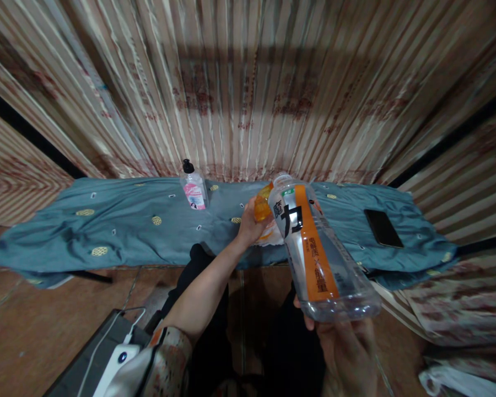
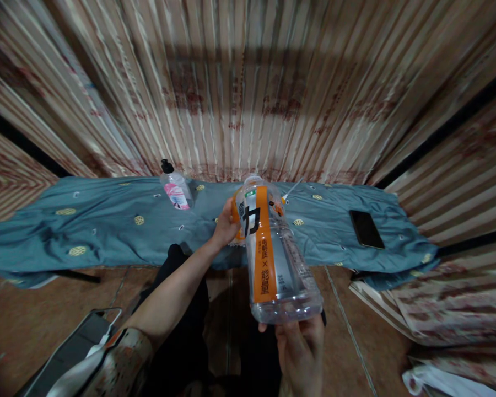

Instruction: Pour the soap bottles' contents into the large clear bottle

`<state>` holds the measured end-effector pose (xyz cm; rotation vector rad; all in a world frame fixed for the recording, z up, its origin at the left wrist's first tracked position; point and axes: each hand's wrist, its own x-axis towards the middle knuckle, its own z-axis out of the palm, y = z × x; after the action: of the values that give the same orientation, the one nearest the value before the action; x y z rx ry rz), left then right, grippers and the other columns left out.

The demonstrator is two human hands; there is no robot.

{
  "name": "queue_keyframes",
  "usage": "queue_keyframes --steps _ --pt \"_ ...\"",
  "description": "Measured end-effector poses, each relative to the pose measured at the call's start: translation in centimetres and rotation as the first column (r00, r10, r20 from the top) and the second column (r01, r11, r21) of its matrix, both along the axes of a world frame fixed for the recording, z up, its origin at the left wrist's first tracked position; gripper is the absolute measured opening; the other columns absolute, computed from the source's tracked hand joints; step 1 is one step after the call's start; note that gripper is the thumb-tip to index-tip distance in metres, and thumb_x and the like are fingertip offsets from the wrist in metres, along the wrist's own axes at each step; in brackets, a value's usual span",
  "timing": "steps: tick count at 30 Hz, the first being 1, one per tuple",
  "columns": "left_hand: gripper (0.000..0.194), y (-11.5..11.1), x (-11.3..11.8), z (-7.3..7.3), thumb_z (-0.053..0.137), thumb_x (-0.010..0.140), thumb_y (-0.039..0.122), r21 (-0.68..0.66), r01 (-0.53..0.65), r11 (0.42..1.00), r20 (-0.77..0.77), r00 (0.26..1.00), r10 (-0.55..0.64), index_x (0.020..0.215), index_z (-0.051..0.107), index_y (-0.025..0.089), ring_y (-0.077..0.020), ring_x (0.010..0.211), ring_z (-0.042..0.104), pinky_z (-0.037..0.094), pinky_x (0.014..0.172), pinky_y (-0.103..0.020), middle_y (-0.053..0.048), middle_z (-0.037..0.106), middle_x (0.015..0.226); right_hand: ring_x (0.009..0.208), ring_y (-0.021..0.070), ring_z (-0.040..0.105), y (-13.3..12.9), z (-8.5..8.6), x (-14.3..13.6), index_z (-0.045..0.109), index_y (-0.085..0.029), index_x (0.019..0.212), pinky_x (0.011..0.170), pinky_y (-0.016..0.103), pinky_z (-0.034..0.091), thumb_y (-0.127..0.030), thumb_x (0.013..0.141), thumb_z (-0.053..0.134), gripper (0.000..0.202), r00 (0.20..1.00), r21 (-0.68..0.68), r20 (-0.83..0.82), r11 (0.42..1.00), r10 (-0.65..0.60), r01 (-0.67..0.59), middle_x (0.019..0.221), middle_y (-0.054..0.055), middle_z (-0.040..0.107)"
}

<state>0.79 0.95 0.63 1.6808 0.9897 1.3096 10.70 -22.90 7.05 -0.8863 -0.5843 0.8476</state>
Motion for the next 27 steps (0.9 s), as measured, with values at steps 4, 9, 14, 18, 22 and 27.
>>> queue_keyframes --steps 4,9,14,18,22,27 --pt "0.054 -0.11 0.02 0.21 0.08 0.078 0.035 -0.016 -0.002 1.0 0.01 1.0 0.002 0.127 0.061 0.023 -0.0275 0.115 0.064 0.049 0.107 -0.046 -0.008 0.072 0.117 0.051 0.0152 0.068 -0.06 -0.06 0.0 0.075 -0.023 0.083 0.041 0.02 0.053 -0.041 0.077 0.09 0.024 1.0 -0.032 -0.013 0.999 -0.008 0.008 0.071 0.003 0.079" --pt "0.057 -0.24 0.0 0.44 0.081 0.078 0.034 -0.031 -0.002 1.0 0.018 1.0 0.003 0.13 0.06 0.023 -0.0276 0.117 0.064 0.049 0.107 -0.046 -0.009 0.071 0.122 0.057 0.019 0.072 -0.09 0.05 -0.05 0.075 -0.023 0.082 0.039 0.021 0.051 -0.044 0.078 0.089 0.026 1.0 -0.031 0.02 0.999 -0.017 0.018 0.072 0.004 0.077" --pt "0.057 -0.09 -0.05 0.25 0.08 0.079 0.034 -0.019 0.004 1.0 0.006 1.0 -0.003 0.131 0.059 0.022 -0.0285 0.118 0.063 0.048 0.109 -0.049 -0.01 0.07 0.124 0.056 0.0182 0.07 -0.13 0.1 -0.07 0.073 -0.023 0.086 0.04 0.023 0.051 -0.041 0.083 0.085 0.022 0.999 -0.017 0.033 1.0 0.009 -0.008 0.072 0.003 0.075" --pt "0.055 0.25 0.04 -0.26 0.08 0.078 0.035 -0.001 -0.004 1.0 0.003 1.0 0.004 0.127 0.06 0.023 -0.0255 0.105 0.066 0.05 0.106 -0.048 -0.007 0.071 0.113 0.058 0.0197 0.07 -0.22 -0.02 -0.04 0.072 -0.023 0.083 0.04 0.023 0.05 -0.042 0.081 0.086 0.024 1.0 -0.03 0.024 1.0 -0.003 0.003 0.073 0.004 0.076" --pt "0.054 0.36 0.1 -0.46 0.08 0.079 0.037 0.006 -0.009 1.0 -0.007 1.0 0.009 0.127 0.06 0.023 -0.0241 0.103 0.066 0.051 0.104 -0.045 -0.007 0.071 0.11 0.054 0.0177 0.068 -0.25 -0.02 0.03 0.073 -0.023 0.084 0.04 0.022 0.05 -0.042 0.082 0.086 0.023 1.0 -0.03 0.029 1.0 0.003 -0.002 0.072 0.004 0.076" --pt "0.055 0.24 0.08 -0.23 0.08 0.078 0.039 0.011 -0.02 1.0 -0.017 1.0 0.02 0.126 0.061 0.022 -0.0271 0.111 0.065 0.051 0.104 -0.046 -0.009 0.07 0.113 0.057 0.0185 0.07 -0.2 0.2 0.11 0.07 -0.023 0.08 0.04 0.022 0.051 -0.041 0.082 0.085 0.024 0.999 -0.025 0.04 0.999 0.029 -0.028 0.072 0.003 0.075"
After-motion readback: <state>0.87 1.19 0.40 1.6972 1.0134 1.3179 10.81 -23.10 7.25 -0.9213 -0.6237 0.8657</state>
